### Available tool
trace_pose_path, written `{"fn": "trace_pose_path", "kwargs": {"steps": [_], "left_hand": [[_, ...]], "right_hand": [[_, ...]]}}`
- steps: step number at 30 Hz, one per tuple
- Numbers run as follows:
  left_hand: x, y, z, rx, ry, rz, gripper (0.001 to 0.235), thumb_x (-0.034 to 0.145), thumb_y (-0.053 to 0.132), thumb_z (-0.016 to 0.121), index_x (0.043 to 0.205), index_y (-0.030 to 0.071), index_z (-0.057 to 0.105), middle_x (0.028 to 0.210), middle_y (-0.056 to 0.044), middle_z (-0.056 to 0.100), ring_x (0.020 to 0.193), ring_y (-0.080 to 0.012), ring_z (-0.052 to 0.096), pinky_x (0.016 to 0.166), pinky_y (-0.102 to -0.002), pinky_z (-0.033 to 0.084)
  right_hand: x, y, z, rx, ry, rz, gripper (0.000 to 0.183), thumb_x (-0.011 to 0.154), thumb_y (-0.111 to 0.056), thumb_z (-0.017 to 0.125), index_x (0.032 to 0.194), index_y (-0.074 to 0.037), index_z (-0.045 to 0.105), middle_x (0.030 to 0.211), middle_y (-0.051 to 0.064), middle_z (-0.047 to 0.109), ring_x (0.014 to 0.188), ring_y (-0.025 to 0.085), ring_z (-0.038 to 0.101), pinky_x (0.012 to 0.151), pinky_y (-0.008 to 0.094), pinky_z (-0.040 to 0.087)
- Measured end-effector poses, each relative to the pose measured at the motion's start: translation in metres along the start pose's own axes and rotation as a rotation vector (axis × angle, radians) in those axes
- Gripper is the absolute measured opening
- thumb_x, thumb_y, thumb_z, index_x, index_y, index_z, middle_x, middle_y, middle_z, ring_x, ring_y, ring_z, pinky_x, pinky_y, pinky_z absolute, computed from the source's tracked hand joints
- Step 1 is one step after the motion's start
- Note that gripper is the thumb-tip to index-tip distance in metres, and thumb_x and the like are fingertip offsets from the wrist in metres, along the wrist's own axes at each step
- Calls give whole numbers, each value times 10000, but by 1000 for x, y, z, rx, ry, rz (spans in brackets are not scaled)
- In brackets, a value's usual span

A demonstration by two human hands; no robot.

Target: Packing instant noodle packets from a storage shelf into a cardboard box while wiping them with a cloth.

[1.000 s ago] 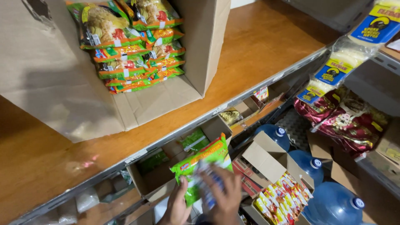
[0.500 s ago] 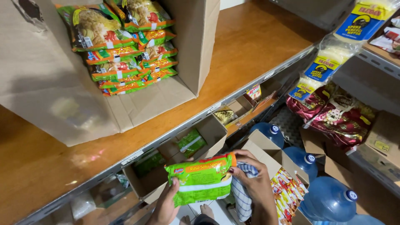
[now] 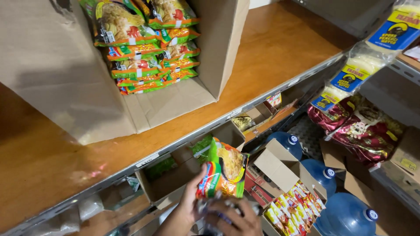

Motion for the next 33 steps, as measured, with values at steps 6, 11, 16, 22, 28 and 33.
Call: {"fn": "trace_pose_path", "kwargs": {"steps": [6,11,16,22,28,33], "left_hand": [[-10,-5,2,25,108,-46,680,969,432,568,1532,81,417,1465,-163,572,1329,-330,565,1118,-536,443],[-15,-23,15,71,21,-50,692,979,396,554,1587,184,303,1545,-108,493,1402,-298,502,1164,-511,406],[-22,-2,-9,181,18,121,739,995,362,531,1635,250,179,1597,-92,418,1422,-290,452,1149,-485,394],[-32,-1,19,341,-51,118,765,1036,365,509,1664,186,108,1655,-124,326,1473,-273,387,1192,-442,354],[-30,-6,19,454,-31,142,768,1029,411,486,1658,160,123,1682,-108,310,1528,-245,358,1231,-412,339],[-30,1,-25,176,85,244,740,1048,432,478,1670,201,150,1562,-218,357,1367,-378,418,1094,-542,377]], "right_hand": [[-39,106,-31,327,-118,455,234,795,-91,798,1025,-129,781,1038,61,794,1021,222,768,931,363,599],[36,57,-65,-45,287,525,437,746,-76,809,1166,-28,698,1144,142,714,1071,302,686,948,397,524],[6,16,-4,-217,141,118,511,574,-193,826,1072,-94,768,1141,95,725,1000,296,676,894,404,536],[51,35,-41,-208,180,282,426,604,-101,818,1025,-121,757,1111,71,707,1018,335,631,873,424,502],[59,30,-32,-179,176,399,413,666,-102,814,1069,-52,739,1148,105,707,1025,325,627,884,419,515],[-33,29,34,-281,69,144,402,648,-219,797,1043,-156,764,1116,44,717,1014,278,646,896,391,536]]}}
Point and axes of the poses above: each hand's wrist, its own x-axis towards the middle knuckle, its own z-axis out of the palm, y = z × x, the point moved 9 cm from there along x, towards the middle knuckle
